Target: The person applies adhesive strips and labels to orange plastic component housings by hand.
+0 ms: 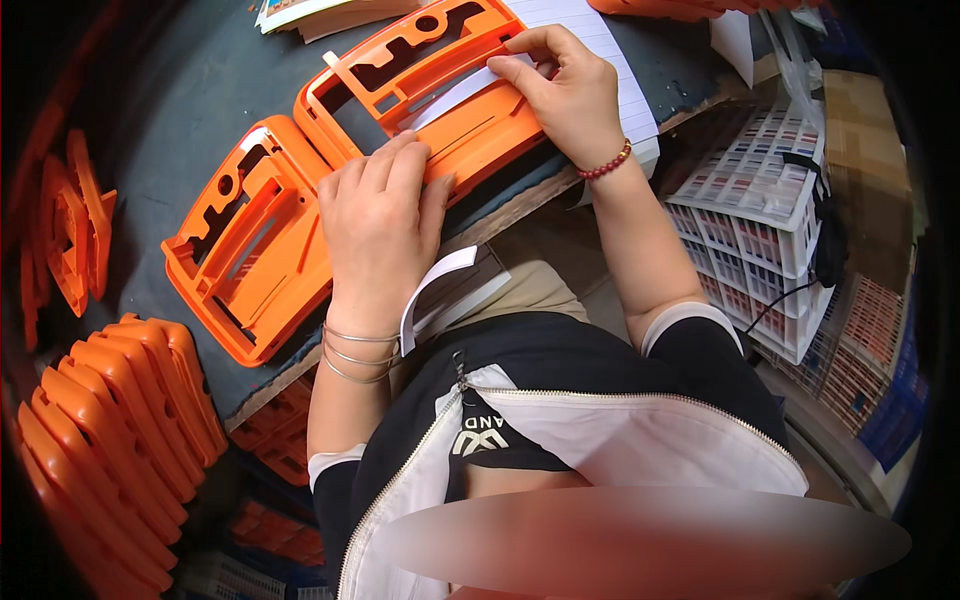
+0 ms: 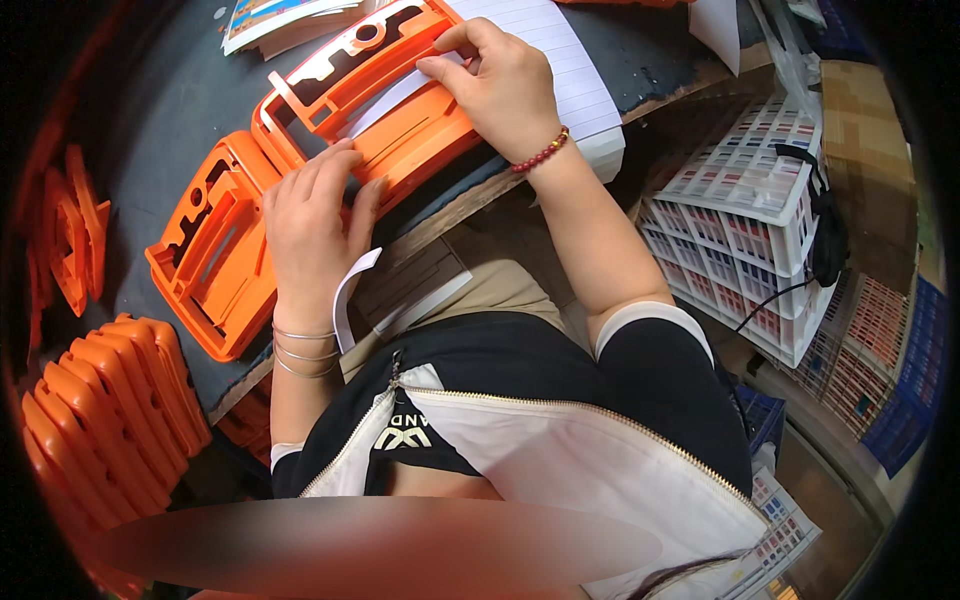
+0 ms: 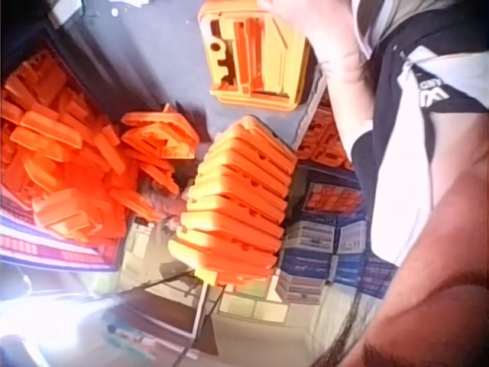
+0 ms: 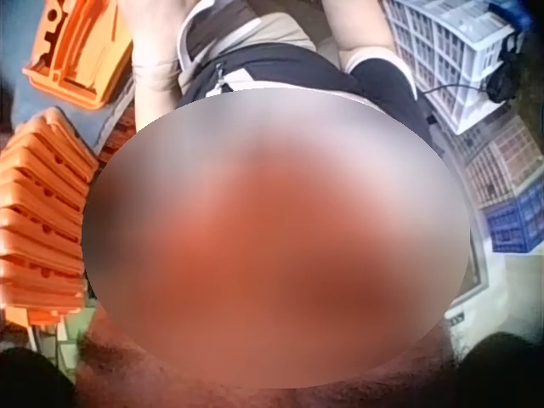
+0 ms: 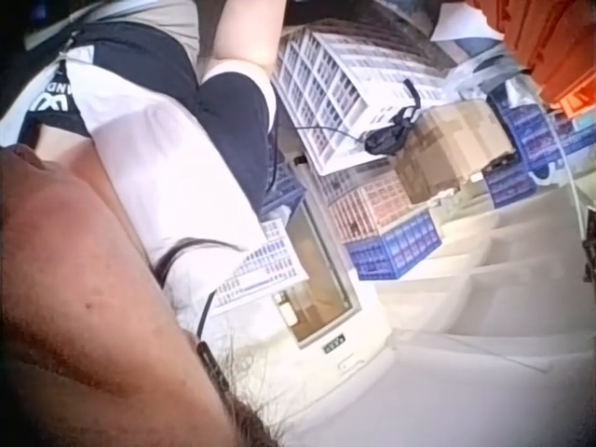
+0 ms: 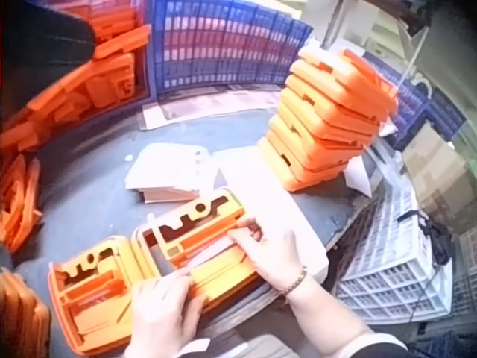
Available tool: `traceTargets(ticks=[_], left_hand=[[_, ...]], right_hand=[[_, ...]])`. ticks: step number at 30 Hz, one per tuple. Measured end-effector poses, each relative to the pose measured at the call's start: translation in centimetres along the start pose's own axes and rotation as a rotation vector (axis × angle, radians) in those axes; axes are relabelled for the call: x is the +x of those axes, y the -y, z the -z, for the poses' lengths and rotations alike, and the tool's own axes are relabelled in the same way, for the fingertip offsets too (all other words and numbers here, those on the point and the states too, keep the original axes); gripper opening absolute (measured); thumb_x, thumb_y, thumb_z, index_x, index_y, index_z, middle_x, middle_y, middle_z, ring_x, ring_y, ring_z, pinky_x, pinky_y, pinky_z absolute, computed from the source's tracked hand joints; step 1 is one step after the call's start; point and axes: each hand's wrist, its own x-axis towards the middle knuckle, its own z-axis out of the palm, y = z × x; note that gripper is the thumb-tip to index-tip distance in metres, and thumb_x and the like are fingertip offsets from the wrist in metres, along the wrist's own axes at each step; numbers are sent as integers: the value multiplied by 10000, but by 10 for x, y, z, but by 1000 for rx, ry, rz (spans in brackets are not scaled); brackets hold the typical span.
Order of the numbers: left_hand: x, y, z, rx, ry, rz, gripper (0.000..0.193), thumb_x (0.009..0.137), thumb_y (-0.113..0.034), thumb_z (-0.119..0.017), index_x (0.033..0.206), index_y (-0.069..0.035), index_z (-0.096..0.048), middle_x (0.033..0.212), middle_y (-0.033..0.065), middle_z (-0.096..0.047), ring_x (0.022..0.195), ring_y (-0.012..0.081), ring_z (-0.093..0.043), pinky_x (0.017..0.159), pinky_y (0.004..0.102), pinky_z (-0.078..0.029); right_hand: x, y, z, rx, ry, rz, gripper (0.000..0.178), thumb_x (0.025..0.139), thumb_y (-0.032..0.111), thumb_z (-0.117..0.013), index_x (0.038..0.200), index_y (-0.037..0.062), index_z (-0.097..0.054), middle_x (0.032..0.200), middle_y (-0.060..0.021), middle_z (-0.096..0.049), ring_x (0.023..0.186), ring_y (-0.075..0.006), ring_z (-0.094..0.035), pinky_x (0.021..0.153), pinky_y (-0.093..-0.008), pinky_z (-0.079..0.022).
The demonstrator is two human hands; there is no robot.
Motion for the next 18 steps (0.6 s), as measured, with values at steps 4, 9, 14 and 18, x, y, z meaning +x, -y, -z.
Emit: traceTargets(ticks=[4,9,14,18], left_hand=[[1,-2,0,8,0,-6,281,830,-207,-764,1055,-81,-652,1131,51,-709,1012,236,-648,881,362,-437],[8,-9,4,68,8,-19,256,836,-218,-755,1027,-83,-652,1072,54,-709,959,260,-634,874,375,-439],[31,-24,-11,99,-15,-102,295,817,-241,-745,1035,-61,-660,1040,81,-671,965,277,-590,865,410,-427],[45,-36,-29,149,-2,-75,440,832,-329,-748,1174,-66,-659,1052,74,-635,995,277,-577,870,416,-446]], right_hand=[[-1,-2,-4,-89,-40,43,217,830,251,-795,919,78,-699,805,-68,-712,722,-200,-682,663,-315,-557],[-1,-2,-3,-159,-48,171,171,809,210,-793,854,96,-674,782,-35,-677,771,-232,-628,696,-359,-537],[1,-5,-5,-213,-75,227,240,780,176,-807,914,78,-634,924,-84,-634,867,-275,-608,749,-384,-533],[6,-10,-6,-220,-145,230,333,771,132,-816,1002,28,-599,946,-109,-586,771,-243,-617,718,-345,-535]])
